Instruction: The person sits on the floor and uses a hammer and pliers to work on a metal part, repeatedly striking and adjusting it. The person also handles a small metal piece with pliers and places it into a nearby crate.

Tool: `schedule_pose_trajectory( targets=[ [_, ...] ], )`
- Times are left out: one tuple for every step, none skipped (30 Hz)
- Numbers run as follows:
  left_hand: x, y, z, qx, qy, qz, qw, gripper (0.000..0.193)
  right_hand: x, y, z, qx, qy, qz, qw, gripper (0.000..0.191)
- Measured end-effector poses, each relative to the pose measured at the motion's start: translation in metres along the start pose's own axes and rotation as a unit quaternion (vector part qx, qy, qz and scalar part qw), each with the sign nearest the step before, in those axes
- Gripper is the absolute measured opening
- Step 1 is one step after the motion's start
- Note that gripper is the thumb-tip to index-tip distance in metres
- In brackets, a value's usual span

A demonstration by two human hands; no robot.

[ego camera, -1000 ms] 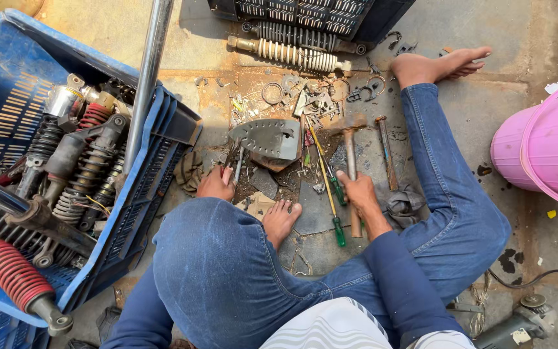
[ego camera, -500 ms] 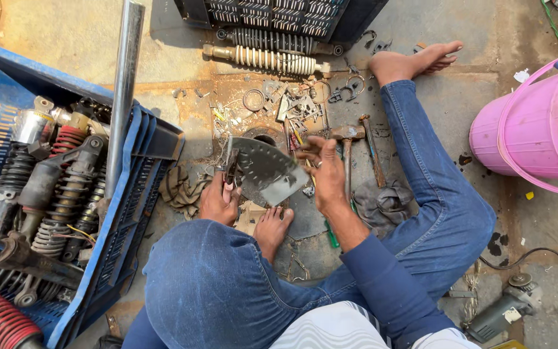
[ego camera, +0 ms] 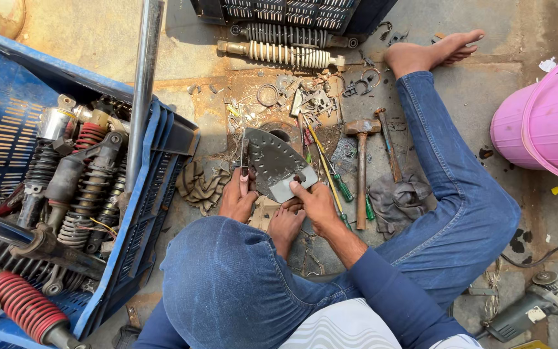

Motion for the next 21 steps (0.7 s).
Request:
schedule_pose_trajectory(
  targets=[
    [-0.002, -0.005, 0.001, 0.002, -0.012, -0.021, 1.0, 0.035, 0.002, -0.008, 0.002, 0.018, 0.015, -0.003, 1.0, 0.036],
    [-0.001, -0.011, 0.002, -0.001, -0.009, 0.006, 1.0, 0.043, 0.004, -0.019, 0.005, 0.035, 0.03, -0.006, 0.999, 0.032],
    [0.0, -0.017, 0.003, -0.003, -0.005, 0.032, 0.999, 0.051, 0.006, -0.033, 0.007, 0.072, 0.044, -0.025, 0.996, 0.031],
    [0.002, -0.024, 0.005, -0.003, -0.002, 0.057, 0.998, 0.058, 0.007, -0.048, 0.007, 0.107, 0.059, -0.046, 0.991, 0.03],
    [0.002, -0.037, 0.007, 0.034, -0.004, 0.07, 0.997, 0.063, 0.009, -0.064, 0.006, 0.142, 0.074, -0.067, 0.985, 0.029],
    [0.003, -0.049, 0.009, 0.069, -0.006, 0.083, 0.994, 0.069, 0.01, -0.083, 0.002, 0.187, 0.102, -0.156, 0.964, 0.027],
    [0.005, -0.058, 0.011, 0.103, -0.009, 0.097, 0.99, 0.074, 0.009, -0.102, -0.002, 0.231, 0.13, -0.242, 0.933, 0.025],
    [0.0, -0.064, 0.013, 0.129, -0.038, -0.011, 0.991, 0.071, 0.007, -0.12, -0.008, 0.272, 0.158, -0.325, 0.892, 0.023],
    [-0.007, -0.066, 0.013, 0.153, -0.069, -0.117, 0.979, 0.068, -0.001, -0.138, -0.014, 0.338, 0.145, -0.335, 0.867, 0.022],
    [-0.013, -0.064, 0.012, 0.177, -0.1, -0.222, 0.954, 0.065, -0.009, -0.152, -0.022, 0.401, 0.131, -0.345, 0.839, 0.021],
    [-0.015, -0.057, 0.012, 0.175, -0.12, -0.235, 0.949, 0.066, -0.017, -0.164, -0.031, 0.46, 0.115, -0.355, 0.806, 0.022],
    [-0.016, -0.047, 0.012, 0.171, -0.138, -0.248, 0.943, 0.067, -0.021, -0.17, -0.033, 0.475, 0.107, -0.363, 0.795, 0.025],
    [-0.016, -0.037, 0.01, 0.168, -0.155, -0.262, 0.938, 0.067, -0.024, -0.174, -0.034, 0.49, 0.097, -0.371, 0.783, 0.029],
    [-0.016, -0.026, 0.009, 0.165, -0.171, -0.276, 0.931, 0.069, -0.028, -0.177, -0.036, 0.503, 0.087, -0.379, 0.772, 0.032],
    [-0.016, -0.015, 0.008, 0.162, -0.187, -0.29, 0.924, 0.07, -0.031, -0.179, -0.035, 0.508, 0.079, -0.379, 0.769, 0.033],
    [-0.016, -0.004, 0.009, 0.158, -0.204, -0.304, 0.917, 0.071, -0.033, -0.18, -0.034, 0.515, 0.072, -0.379, 0.766, 0.034],
    [-0.018, 0.01, 0.01, 0.126, -0.241, -0.295, 0.916, 0.076, -0.034, -0.181, -0.033, 0.521, 0.065, -0.379, 0.762, 0.035],
    [-0.02, 0.022, 0.012, 0.094, -0.277, -0.285, 0.913, 0.081, -0.034, -0.181, -0.032, 0.525, 0.057, -0.372, 0.763, 0.036],
    [-0.022, 0.031, 0.013, 0.06, -0.313, -0.274, 0.907, 0.087, -0.035, -0.182, -0.031, 0.531, 0.049, -0.365, 0.764, 0.036],
    [-0.024, 0.04, 0.014, 0.039, -0.343, -0.315, 0.884, 0.087, -0.034, -0.183, -0.031, 0.536, 0.041, -0.357, 0.764, 0.038],
    [-0.027, 0.047, 0.015, 0.019, -0.372, -0.355, 0.857, 0.087, -0.034, -0.184, -0.031, 0.543, 0.026, -0.344, 0.766, 0.039]
  ],
)
Point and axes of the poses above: each hand's wrist, its own z-axis towards the middle knuckle, its own x-axis out of the back of the hand, y = z × x, the point moved 9 cm from there along z, towards the middle knuckle, and after that the axes turned 8 degrees about z, right-handed, at the moved point
